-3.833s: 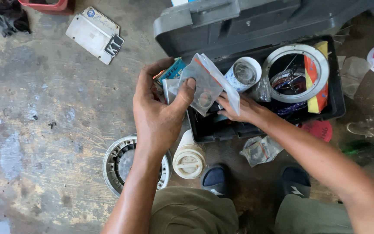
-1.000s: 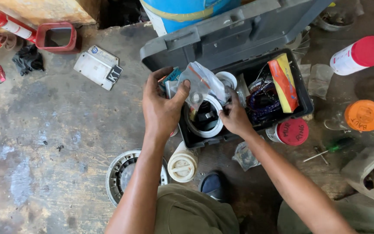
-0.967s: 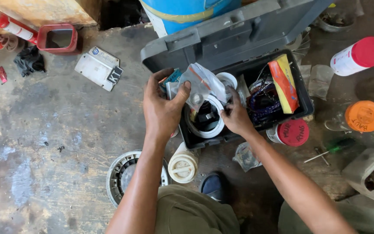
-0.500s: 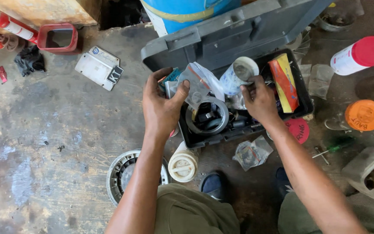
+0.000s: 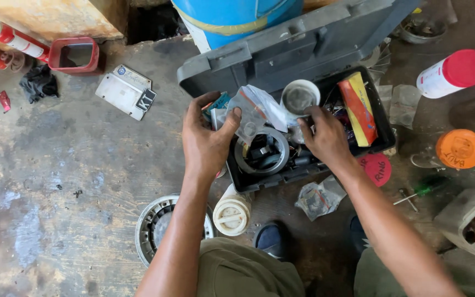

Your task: Searching through a toolbox for specific mechanical parts and inspecting their contents

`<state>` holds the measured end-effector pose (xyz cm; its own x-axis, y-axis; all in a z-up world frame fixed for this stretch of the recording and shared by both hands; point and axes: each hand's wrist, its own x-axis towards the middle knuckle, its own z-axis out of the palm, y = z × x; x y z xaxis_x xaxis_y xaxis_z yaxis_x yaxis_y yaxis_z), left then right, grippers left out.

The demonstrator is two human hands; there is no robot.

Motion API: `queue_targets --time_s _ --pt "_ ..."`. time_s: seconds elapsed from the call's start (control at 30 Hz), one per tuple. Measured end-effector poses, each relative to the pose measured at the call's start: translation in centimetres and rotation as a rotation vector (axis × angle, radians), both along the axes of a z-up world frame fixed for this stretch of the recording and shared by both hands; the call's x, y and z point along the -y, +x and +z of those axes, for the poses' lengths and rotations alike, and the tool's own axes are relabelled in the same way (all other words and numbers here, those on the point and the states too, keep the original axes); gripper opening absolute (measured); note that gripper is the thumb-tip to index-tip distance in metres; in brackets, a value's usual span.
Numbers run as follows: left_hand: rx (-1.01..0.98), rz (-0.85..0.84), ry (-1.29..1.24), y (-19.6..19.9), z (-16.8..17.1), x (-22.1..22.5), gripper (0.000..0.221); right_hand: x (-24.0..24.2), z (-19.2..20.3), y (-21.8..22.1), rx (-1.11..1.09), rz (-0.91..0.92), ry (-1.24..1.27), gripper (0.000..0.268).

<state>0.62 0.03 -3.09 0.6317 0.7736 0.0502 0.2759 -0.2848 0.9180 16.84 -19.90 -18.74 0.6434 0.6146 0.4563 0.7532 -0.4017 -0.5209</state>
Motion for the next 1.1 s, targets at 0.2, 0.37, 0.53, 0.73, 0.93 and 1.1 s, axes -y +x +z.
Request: queue_targets --time_s 0.2,0.37,0.53,0.73,0.93,1.1 --pt "-0.028 0.001 -0.003 0.0 -0.2 -0.4 0.055 -1.0 -3.2 -0.5 0.016 0.039 -0.233 0.024" --pt "-0.039 -0.022 -0.013 0.0 -0.3 0.1 0.055 -1.3 -7.3 -0.3 0.096 0.065 -0.298 0.023" --pt "-0.073 -0.034 -0.004 0.0 -0.3 -0.2 0.056 -0.9 -4.0 -0.6 0.147 0.02 -0.324 0.028" --pt "-0.012 -0.021 -0.133 0.4 0.1 0.3 0.053 -0.8 -5.9 0.0 0.259 -0.05 -0.332 0.042" --pt "-0.158 -0.014 0.014 0.1 -1.2 0.3 0.055 1.5 0.4 -1.3 -0.017 0.02 -0.17 0.042" --pt "-0.191 -0.078 0.015 0.4 -1.2 0.7 0.057 2.9 -1.3 -1.2 -0.477 -0.075 0.384 0.033"
